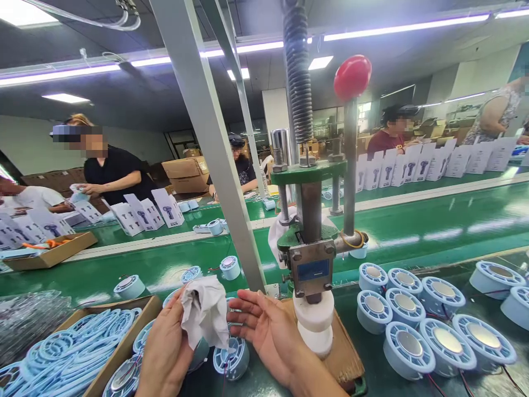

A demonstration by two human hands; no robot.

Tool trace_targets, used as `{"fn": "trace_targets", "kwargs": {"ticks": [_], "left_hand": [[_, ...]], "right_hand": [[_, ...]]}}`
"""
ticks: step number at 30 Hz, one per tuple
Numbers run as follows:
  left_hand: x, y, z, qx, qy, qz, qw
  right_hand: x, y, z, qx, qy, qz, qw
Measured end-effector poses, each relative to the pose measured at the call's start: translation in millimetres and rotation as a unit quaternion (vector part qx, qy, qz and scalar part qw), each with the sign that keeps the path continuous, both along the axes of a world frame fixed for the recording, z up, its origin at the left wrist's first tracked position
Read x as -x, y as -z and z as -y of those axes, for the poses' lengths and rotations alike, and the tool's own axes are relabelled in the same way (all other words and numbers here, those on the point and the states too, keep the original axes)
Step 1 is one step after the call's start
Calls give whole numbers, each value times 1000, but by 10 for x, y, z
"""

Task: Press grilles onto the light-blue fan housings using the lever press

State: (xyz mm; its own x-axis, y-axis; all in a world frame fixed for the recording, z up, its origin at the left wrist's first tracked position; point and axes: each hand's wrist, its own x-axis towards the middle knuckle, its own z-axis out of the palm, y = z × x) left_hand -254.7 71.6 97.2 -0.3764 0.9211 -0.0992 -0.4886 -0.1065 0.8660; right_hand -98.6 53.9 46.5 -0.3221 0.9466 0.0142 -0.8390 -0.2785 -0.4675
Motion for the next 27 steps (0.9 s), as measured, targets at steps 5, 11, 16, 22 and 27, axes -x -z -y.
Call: {"fn": "trace_targets", "kwargs": {"ticks": [5,11,16,22,27], "left_hand": [[-141,82,93,-21,162,-136,977],[-216,252,108,-129,211,-469,848],[-164,117,-72,-72,138,-544,825],[-792,-187,-231,-203,276,-566,750],[-1181,-196,-218,-255,390,-551,693]], "right_hand": [[91,60,-11,-76,98,216,969],[120,115,-11,-104,194,356,908],[-194,398,267,-151,229,387,880],[-862,533,611,23,119,69,990],[-1115,511,572,36,64,-25,997]]}}
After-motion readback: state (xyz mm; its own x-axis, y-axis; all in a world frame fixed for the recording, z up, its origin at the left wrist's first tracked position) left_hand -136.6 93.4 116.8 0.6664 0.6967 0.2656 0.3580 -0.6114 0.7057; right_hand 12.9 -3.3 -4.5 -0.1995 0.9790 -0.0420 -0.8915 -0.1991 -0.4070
